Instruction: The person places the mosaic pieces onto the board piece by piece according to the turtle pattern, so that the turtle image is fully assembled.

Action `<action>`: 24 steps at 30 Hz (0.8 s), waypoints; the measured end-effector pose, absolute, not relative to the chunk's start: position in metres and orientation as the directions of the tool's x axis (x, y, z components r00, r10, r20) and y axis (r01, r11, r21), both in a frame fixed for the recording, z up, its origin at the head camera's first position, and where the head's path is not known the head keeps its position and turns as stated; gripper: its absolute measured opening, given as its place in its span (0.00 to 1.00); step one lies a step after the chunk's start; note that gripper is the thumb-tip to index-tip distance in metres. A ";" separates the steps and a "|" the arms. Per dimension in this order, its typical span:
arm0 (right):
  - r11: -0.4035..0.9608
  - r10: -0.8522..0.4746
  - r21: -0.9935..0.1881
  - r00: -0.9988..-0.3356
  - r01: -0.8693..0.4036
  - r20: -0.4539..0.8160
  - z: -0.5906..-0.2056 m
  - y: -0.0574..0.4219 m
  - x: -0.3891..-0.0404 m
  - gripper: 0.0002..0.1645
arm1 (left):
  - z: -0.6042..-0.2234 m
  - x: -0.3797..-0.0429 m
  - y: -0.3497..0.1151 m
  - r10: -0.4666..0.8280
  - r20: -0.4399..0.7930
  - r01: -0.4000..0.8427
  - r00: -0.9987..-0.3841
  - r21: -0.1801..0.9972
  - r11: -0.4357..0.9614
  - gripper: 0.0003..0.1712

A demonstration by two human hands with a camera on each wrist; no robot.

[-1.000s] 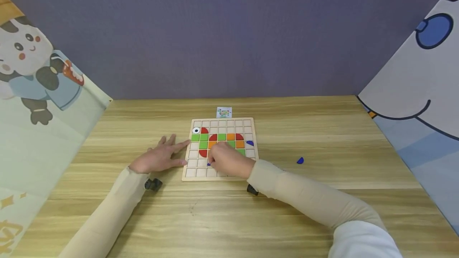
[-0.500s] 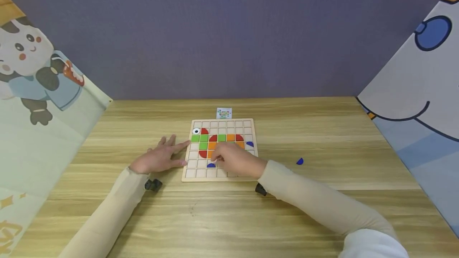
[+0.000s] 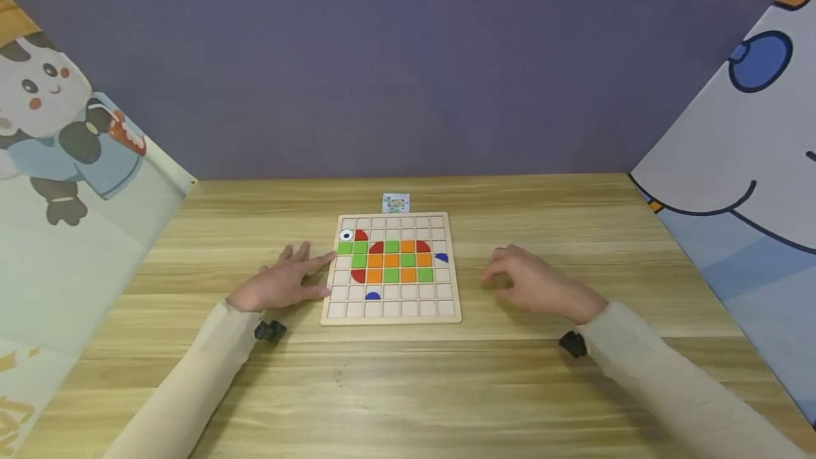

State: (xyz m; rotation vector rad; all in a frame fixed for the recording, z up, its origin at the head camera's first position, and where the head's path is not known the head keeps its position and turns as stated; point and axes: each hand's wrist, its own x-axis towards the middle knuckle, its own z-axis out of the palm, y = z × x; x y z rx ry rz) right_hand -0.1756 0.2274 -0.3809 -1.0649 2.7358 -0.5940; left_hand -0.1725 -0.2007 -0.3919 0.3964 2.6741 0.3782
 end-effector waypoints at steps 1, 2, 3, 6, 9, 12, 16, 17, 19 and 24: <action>0.676 -0.675 -0.412 -0.737 -0.610 -0.016 -0.381 0.240 -0.175 0.19 | -0.392 -0.172 -0.201 0.327 -0.355 0.216 -0.876 0.319 0.923 0.43; 0.679 -0.676 -0.417 -0.736 -0.604 -0.035 -0.382 0.251 -0.174 0.20 | -0.392 -0.172 -0.201 0.326 -0.356 0.215 -0.876 0.319 0.923 0.43; 0.679 -0.680 -0.417 -0.732 -0.604 -0.048 -0.383 0.261 -0.173 0.22 | -0.393 -0.172 -0.202 0.326 -0.356 0.214 -0.876 0.319 0.923 0.43; 0.652 -0.708 -0.414 -0.705 -0.635 -0.034 -0.389 0.285 -0.170 0.25 | -0.393 -0.172 -0.203 0.327 -0.354 0.216 -0.876 0.318 0.923 0.43; 0.605 -0.737 -0.407 -0.675 -0.684 0.038 -0.397 0.296 -0.168 0.25 | -0.394 -0.172 -0.203 0.327 -0.354 0.217 -0.876 0.316 0.924 0.43; 0.599 -0.717 -0.441 -0.693 -0.669 0.078 -0.404 0.299 -0.167 0.22 | -0.394 -0.172 -0.204 0.327 -0.353 0.218 -0.876 0.314 0.924 0.43; 0.660 -0.635 -0.498 -0.772 -0.563 0.032 -0.405 0.296 -0.166 0.18 | -0.395 -0.172 -0.203 0.329 -0.352 0.221 -0.876 0.312 0.924 0.43; 0.674 -0.617 -0.505 -0.787 -0.540 0.017 -0.404 0.295 -0.166 0.17 | -0.395 -0.172 -0.203 0.328 -0.352 0.221 -0.876 0.311 0.924 0.43; 0.701 -0.586 -0.508 -0.810 -0.501 -0.009 -0.402 0.294 -0.166 0.15 | -0.395 -0.173 -0.203 0.328 -0.352 0.221 -0.877 0.309 0.925 0.43; 0.729 -0.540 -0.509 -0.842 -0.457 -0.017 -0.402 0.291 -0.167 0.13 | -0.395 -0.173 -0.202 0.325 -0.357 0.222 -0.876 0.300 0.928 0.43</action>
